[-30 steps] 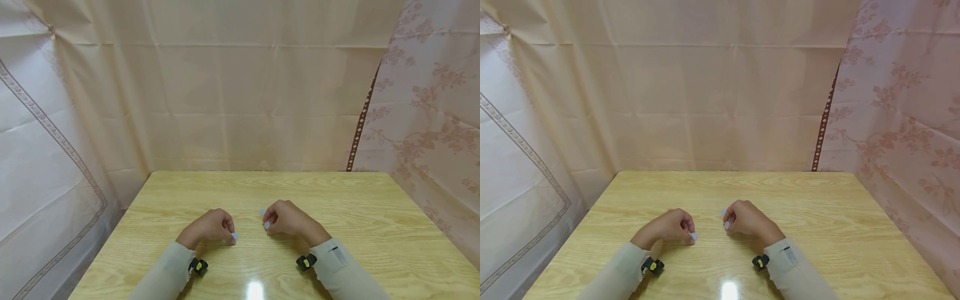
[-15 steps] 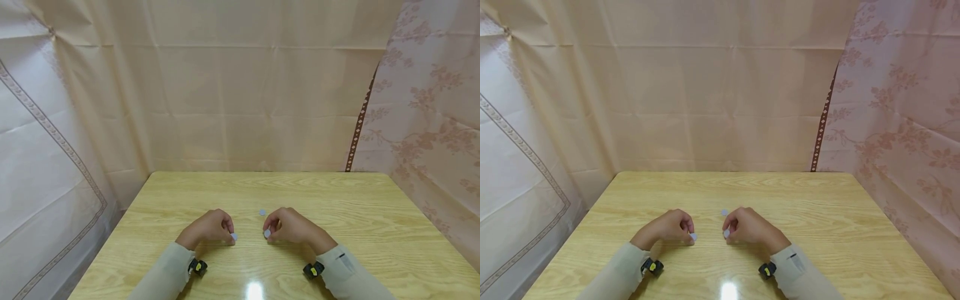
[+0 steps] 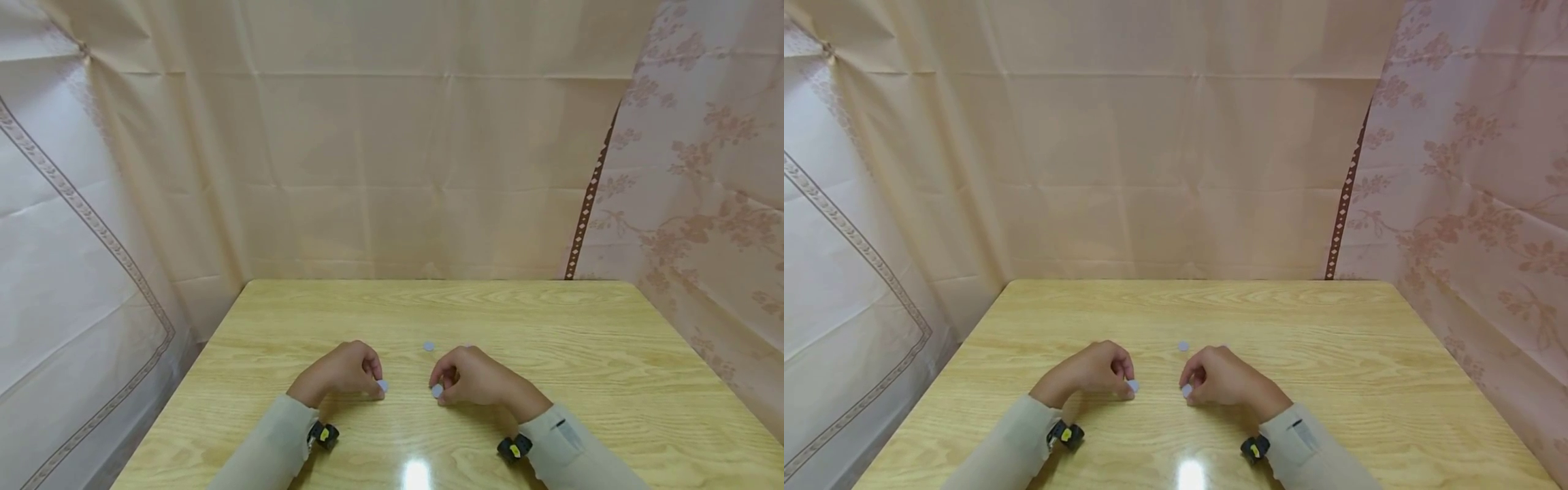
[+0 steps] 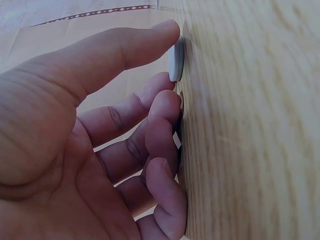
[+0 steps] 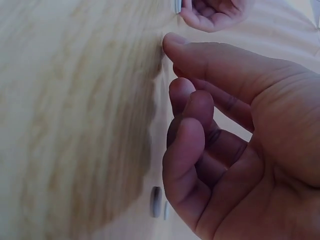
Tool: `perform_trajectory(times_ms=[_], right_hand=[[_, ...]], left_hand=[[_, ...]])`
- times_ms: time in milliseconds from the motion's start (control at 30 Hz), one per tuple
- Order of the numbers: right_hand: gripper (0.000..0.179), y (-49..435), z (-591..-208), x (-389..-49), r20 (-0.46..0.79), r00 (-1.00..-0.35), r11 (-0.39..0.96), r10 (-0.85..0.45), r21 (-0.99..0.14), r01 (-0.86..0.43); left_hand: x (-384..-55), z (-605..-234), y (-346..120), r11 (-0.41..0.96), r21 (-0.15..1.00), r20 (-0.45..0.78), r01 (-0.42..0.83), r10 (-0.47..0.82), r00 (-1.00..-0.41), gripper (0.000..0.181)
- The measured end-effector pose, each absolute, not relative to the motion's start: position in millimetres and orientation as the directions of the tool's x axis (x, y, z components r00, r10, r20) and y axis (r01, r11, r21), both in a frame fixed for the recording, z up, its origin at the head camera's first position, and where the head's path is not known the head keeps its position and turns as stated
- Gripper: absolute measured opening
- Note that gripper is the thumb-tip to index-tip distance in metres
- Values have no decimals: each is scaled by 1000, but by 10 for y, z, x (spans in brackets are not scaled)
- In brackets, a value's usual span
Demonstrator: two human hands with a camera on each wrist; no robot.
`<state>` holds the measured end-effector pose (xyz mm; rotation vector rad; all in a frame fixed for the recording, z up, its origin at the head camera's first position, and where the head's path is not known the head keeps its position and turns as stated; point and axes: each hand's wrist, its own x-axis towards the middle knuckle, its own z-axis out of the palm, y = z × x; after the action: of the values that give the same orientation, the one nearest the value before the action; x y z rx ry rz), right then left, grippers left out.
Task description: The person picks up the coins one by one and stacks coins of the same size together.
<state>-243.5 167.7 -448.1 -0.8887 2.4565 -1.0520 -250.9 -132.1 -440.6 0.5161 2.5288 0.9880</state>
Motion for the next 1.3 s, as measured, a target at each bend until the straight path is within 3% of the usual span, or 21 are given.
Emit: perform_trajectory(times_ms=[1300], right_hand=[[20,1676,-4513,-2441,-107,-786,527,-609,-795,-301]], left_hand=[[-2521,-4415,-1316,688,692,-194,219,468,-862,25]])
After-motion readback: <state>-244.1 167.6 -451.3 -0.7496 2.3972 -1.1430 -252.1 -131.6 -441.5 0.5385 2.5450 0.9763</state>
